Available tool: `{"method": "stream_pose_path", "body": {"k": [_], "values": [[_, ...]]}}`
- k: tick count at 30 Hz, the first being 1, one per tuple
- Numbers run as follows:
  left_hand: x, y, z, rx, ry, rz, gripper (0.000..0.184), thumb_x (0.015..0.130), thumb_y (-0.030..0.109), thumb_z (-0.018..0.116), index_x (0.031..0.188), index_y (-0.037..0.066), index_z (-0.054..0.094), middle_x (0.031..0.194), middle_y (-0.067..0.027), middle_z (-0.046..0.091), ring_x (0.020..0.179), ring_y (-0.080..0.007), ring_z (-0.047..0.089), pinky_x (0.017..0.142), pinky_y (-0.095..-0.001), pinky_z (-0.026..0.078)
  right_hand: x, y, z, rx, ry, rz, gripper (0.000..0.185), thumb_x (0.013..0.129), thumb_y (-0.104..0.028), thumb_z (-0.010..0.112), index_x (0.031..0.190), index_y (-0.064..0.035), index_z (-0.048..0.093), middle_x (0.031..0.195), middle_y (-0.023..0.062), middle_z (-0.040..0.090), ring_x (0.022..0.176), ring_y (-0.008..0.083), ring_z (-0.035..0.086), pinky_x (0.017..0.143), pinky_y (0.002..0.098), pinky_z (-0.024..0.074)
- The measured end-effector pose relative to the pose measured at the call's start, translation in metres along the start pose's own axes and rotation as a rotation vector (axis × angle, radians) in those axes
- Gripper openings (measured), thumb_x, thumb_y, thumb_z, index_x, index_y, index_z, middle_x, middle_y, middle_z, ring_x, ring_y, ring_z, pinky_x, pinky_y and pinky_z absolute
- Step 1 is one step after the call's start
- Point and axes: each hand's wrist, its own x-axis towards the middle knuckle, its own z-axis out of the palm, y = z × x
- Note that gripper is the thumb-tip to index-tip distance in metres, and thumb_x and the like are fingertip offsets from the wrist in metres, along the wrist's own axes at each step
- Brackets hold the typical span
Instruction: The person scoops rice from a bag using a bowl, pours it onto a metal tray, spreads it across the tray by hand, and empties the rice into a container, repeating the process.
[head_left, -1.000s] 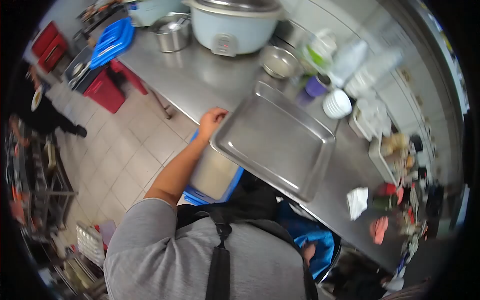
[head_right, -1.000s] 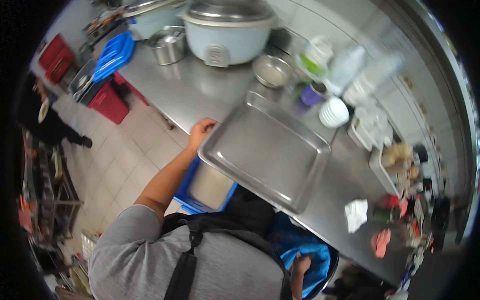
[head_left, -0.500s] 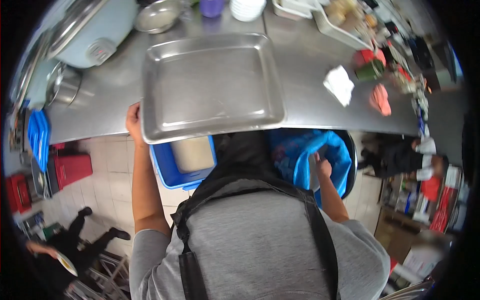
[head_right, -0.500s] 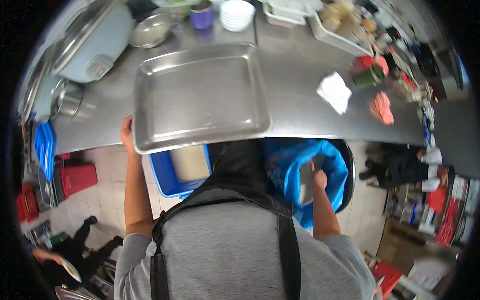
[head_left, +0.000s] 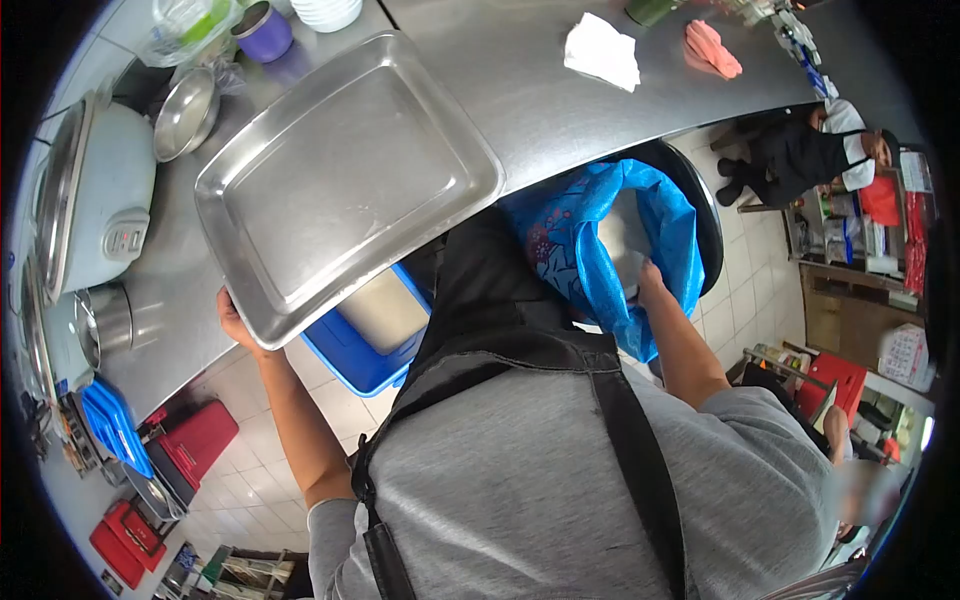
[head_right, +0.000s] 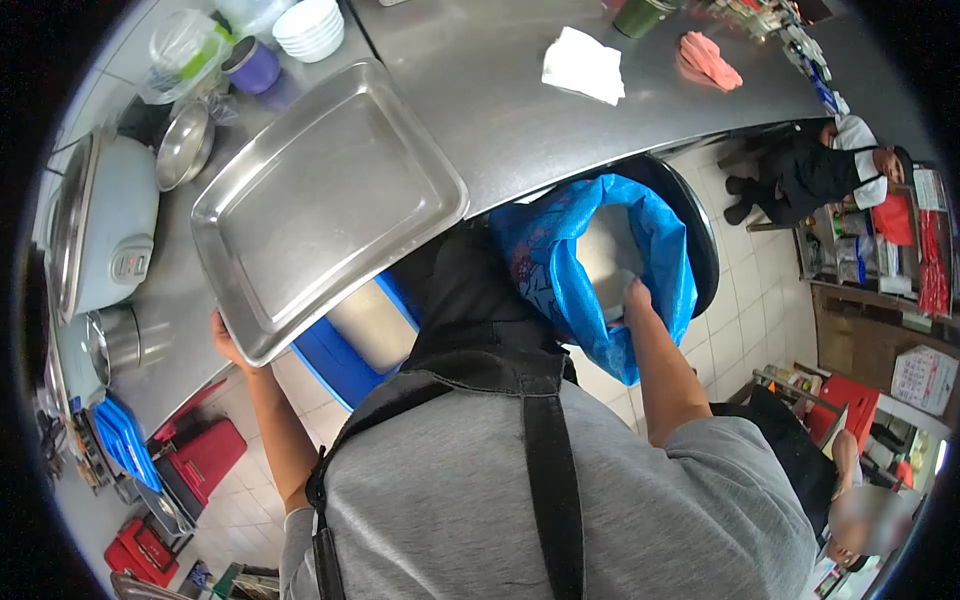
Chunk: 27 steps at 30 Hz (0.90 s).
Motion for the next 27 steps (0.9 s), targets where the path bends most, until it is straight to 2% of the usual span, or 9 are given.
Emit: {"method": "stream_pose_path", "body": {"k": [2, 4, 8, 11, 13, 16, 18, 22, 27], "values": [[0.002, 0.003, 0.004, -0.205, -0.01, -0.116, 0.024, 0.096, 0.009, 0.046, 0.103, -0.003, 0.067, 0.091, -0.0062, 0.069, 0.08, -0.0148, 0.067, 0.072, -0.0279, 0.056, -0.01, -0.019, 0.005, -0.483, 0.163, -0.288, 0.064, 0.101, -0.056, 0.036, 0.135, -0.0028, 0.049, 0.115, 0.0277, 0.065, 0.104, 0.0437, 0.065, 0.088, 0.0504, 0.0536], [0.003, 0.011, 0.008, -0.325, -0.015, -0.202, 0.03, 0.098, 0.012, 0.04, 0.1, -0.003, 0.067, 0.089, -0.0066, 0.069, 0.078, -0.0156, 0.067, 0.068, -0.0286, 0.056, -0.028, -0.034, 0.014, -0.576, 0.241, -0.549, 0.059, 0.1, -0.055, 0.042, 0.129, -0.0048, 0.054, 0.111, 0.0256, 0.067, 0.097, 0.0438, 0.066, 0.084, 0.0507, 0.0536], [0.002, 0.015, 0.011, -0.218, -0.004, -0.16, 0.032, 0.098, 0.014, 0.039, 0.097, -0.001, 0.067, 0.086, -0.0072, 0.068, 0.076, -0.0162, 0.067, 0.067, -0.0281, 0.056, -0.031, -0.055, 0.019, -0.57, 0.329, -1.097, 0.053, 0.096, -0.053, 0.053, 0.119, -0.0054, 0.06, 0.1, 0.0232, 0.069, 0.092, 0.0433, 0.066, 0.078, 0.0509, 0.0521], [0.0, 0.018, 0.017, -0.233, 0.021, -0.177, 0.033, 0.098, 0.016, 0.039, 0.098, -0.002, 0.067, 0.086, -0.0075, 0.068, 0.075, -0.0167, 0.067, 0.067, -0.0285, 0.056, -0.02, -0.055, 0.013, -0.478, 0.285, -1.157, 0.052, 0.094, -0.051, 0.058, 0.117, -0.0041, 0.061, 0.098, 0.0248, 0.068, 0.092, 0.0436, 0.066, 0.078, 0.0493, 0.0523], [0.005, 0.001, 0.001, -0.034, -0.019, -0.066, 0.034, 0.098, 0.017, 0.038, 0.098, -0.002, 0.067, 0.087, -0.0079, 0.068, 0.076, -0.0176, 0.067, 0.068, -0.0296, 0.057, -0.009, -0.043, 0.011, -0.336, 0.257, -0.961, 0.055, 0.095, -0.056, 0.054, 0.111, -0.0035, 0.064, 0.097, 0.0263, 0.068, 0.093, 0.0456, 0.064, 0.079, 0.0499, 0.0508], [0.008, 0.0, 0.003, -0.261, 0.008, -0.151, 0.034, 0.098, 0.017, 0.038, 0.099, -0.001, 0.067, 0.087, -0.0085, 0.068, 0.077, -0.0181, 0.068, 0.069, -0.0305, 0.057, 0.014, -0.007, 0.018, -0.063, 0.343, -0.864, 0.075, 0.093, -0.067, 0.047, 0.097, 0.0049, 0.067, 0.087, 0.0293, 0.066, 0.083, 0.0447, 0.066, 0.077, 0.0511, 0.0494], [0.006, 0.007, 0.011, -0.338, 0.025, -0.213, 0.035, 0.098, 0.019, 0.037, 0.099, -0.001, 0.067, 0.087, -0.0084, 0.068, 0.078, -0.0182, 0.068, 0.07, -0.0305, 0.057, 0.047, 0.03, 0.023, -0.174, 0.216, -0.377, 0.089, 0.092, -0.075, 0.041, 0.085, 0.0103, 0.068, 0.08, 0.0283, 0.066, 0.075, 0.0392, 0.066, 0.075, 0.0502, 0.0501], [-0.002, 0.032, 0.031, -0.433, 0.085, -0.316, 0.037, 0.099, 0.023, 0.038, 0.098, 0.0, 0.066, 0.087, -0.0077, 0.068, 0.078, -0.0174, 0.067, 0.069, -0.0295, 0.056, 0.03, 0.064, 0.046, 0.062, 0.124, 0.021, 0.096, 0.091, -0.078, 0.037, 0.112, 0.0116, 0.062, 0.108, 0.0266, 0.067, 0.099, 0.039, 0.064, 0.088, 0.0478, 0.0479], [0.009, -0.001, -0.002, -0.247, -0.019, -0.183, 0.034, 0.099, 0.02, 0.038, 0.094, 0.0, 0.066, 0.085, -0.0066, 0.067, 0.075, -0.0164, 0.066, 0.066, -0.0289, 0.055, 0.043, 0.08, 0.027, -0.071, -0.072, -0.006, 0.094, 0.091, -0.076, 0.04, 0.132, 0.0075, 0.054, 0.129, 0.0229, 0.06, 0.116, 0.039, 0.057, 0.1, 0.0459, 0.0431]]}}
